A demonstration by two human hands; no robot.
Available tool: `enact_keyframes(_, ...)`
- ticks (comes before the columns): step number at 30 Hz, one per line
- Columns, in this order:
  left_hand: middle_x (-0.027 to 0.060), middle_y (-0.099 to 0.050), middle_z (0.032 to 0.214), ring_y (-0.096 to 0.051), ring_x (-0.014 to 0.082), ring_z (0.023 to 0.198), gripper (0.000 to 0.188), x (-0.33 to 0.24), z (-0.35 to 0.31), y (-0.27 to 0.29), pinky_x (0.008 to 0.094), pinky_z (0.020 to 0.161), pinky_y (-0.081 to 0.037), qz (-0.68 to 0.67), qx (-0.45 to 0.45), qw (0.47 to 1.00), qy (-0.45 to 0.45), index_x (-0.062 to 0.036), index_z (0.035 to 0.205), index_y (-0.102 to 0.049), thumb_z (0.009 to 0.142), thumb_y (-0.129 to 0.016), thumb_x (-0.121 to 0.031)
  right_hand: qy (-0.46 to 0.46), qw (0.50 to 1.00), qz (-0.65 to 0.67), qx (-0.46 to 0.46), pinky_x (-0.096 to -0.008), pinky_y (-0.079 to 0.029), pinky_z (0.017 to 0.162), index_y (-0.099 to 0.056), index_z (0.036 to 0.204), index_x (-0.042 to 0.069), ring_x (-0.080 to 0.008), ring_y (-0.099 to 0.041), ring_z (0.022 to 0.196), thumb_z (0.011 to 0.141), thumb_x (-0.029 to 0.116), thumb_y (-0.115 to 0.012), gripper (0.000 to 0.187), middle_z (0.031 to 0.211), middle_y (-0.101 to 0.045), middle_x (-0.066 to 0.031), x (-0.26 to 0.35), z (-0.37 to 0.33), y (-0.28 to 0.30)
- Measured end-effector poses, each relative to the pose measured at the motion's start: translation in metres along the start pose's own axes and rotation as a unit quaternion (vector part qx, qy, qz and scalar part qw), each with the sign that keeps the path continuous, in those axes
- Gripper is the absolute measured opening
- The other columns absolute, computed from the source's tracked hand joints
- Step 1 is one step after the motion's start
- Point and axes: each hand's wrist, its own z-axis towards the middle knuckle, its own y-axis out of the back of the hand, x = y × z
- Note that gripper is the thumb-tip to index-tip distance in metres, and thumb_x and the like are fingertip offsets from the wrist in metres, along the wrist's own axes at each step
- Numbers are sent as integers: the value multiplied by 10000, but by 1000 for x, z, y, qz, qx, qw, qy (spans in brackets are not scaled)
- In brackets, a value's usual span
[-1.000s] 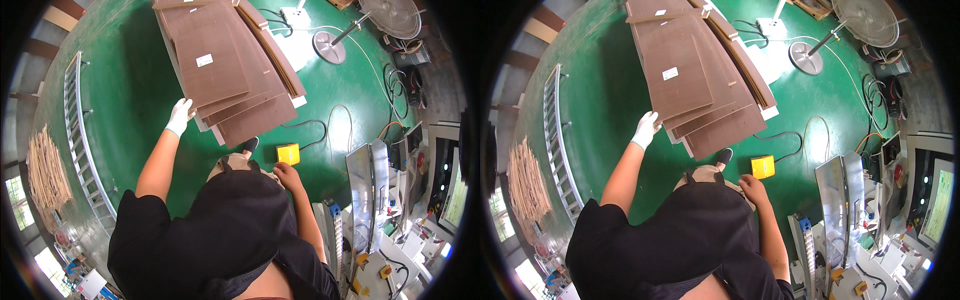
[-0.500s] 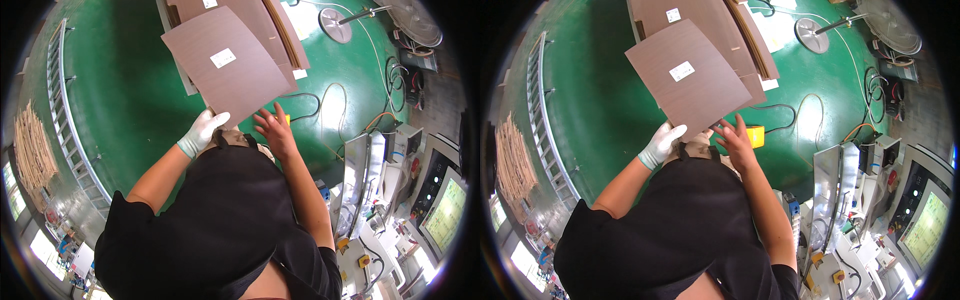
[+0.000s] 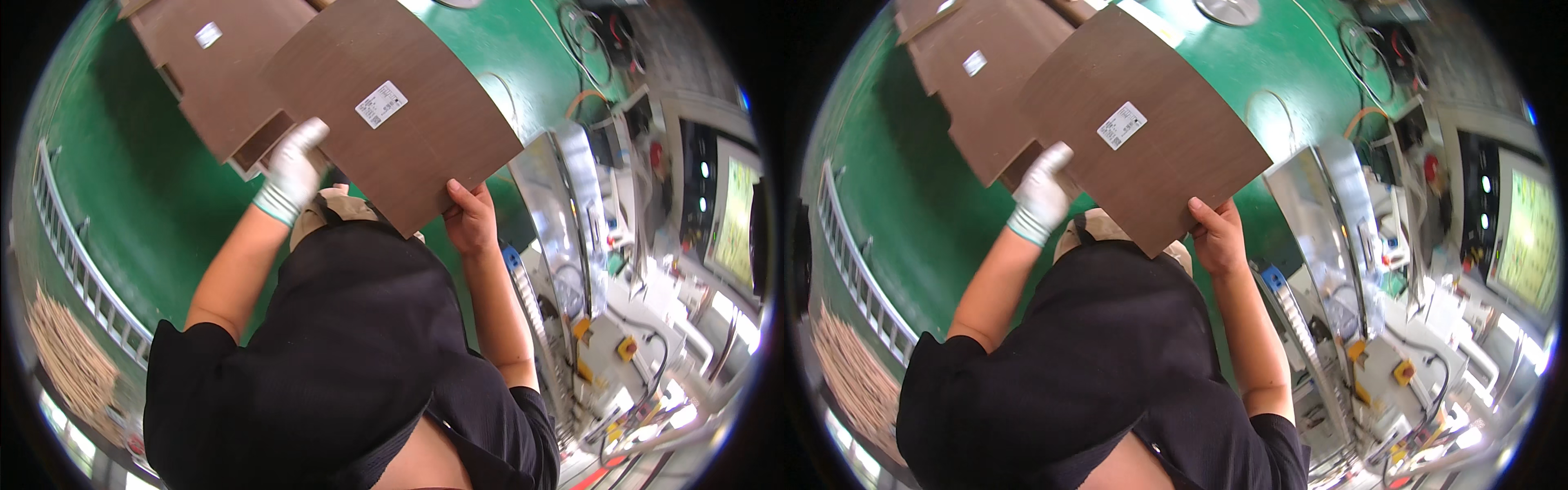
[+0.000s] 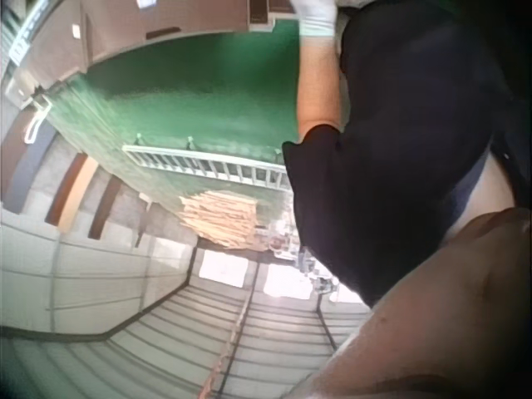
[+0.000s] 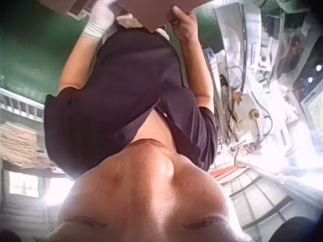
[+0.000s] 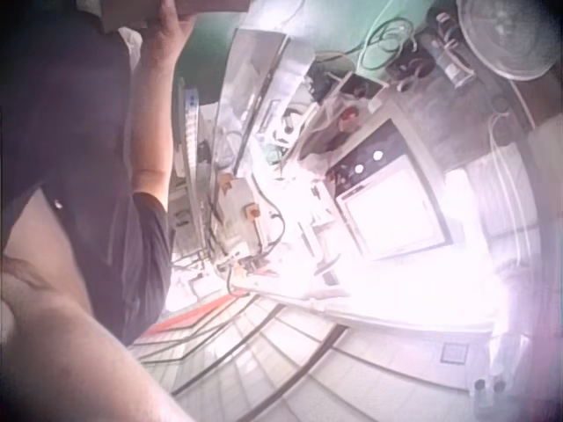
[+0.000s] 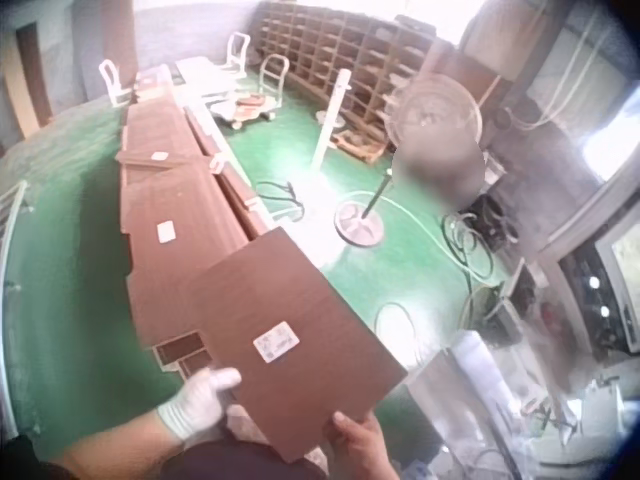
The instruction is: The person picks up flat wooden boards from a stack and feeds them into a processing machine one by one, then retrieves the processed boards and places them back onto a separate stack.
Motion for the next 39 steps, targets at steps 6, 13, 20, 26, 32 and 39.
enact_keyframes(6, 107, -659, 1311, -636, 246, 1179, 407, 12, 69, -26, 424, 1066, -466, 40, 88, 993, 70, -20, 1311, -612, 971, -620, -244, 88, 986, 37, -135, -390, -486, 1029, -524, 1372, 28, -239, -631, 1187, 957, 80, -625, 430, 1314, -643, -100, 35, -68, 92)
enact_keyframes(13, 51, -682, 1237, -677, 159, 1082, 404, 128, 55, -84, 334, 919, -571, 256, 267, 891, 263, -62, 1317, -592, 931, -704, -105, 250, 865, -64, -430, -291, -479, 930, -605, 1279, -31, -154, -623, 1039, 950, 143, -654, 375, 1145, -670, -55, 32, -153, 225)
enact_keyframes(20, -6, -686, 1181, -678, 100, 981, 348, 214, 24, -130, 225, 712, -580, 266, 211, 866, 366, -111, 1309, -597, 970, -653, -56, 216, 599, -462, -617, -467, -460, 1022, -579, 1324, -14, -393, -578, 1157, 858, 222, -741, 547, 1232, -615, -230, 19, -209, 282)
enact_keyframes(26, 29, -662, 1269, -643, 151, 1141, 320, 256, 23, -142, 312, 878, -567, 255, 235, 856, 384, -135, 1316, -607, 997, -625, -106, 311, 586, -602, -445, -475, -438, 1056, -659, 1201, 93, -336, -573, 1223, 730, 210, -825, 513, 1286, -622, -130, 3, -208, 240)
enact_keyframes(32, 60, -641, 1319, -615, 225, 1197, 333, 308, 6, -172, 395, 1030, -508, 379, 307, 807, 333, -101, 1337, -584, 1011, -624, -162, 311, 561, -646, -414, -443, -360, 1138, -658, 1265, 219, -194, -521, 1321, 755, 352, -814, 549, 1377, -596, -2, -14, -205, 251)
enact_keyframes(39, 138, -662, 1254, -602, 245, 1157, 533, 373, -1, -186, 360, 1034, -433, 579, 394, 696, 155, 50, 1274, -614, 1110, -359, -389, 293, 552, -660, -417, -421, -368, 1138, -676, 1247, 253, -171, -558, 1290, 766, 347, -802, 506, 1361, -618, 20, -9, -268, 313)
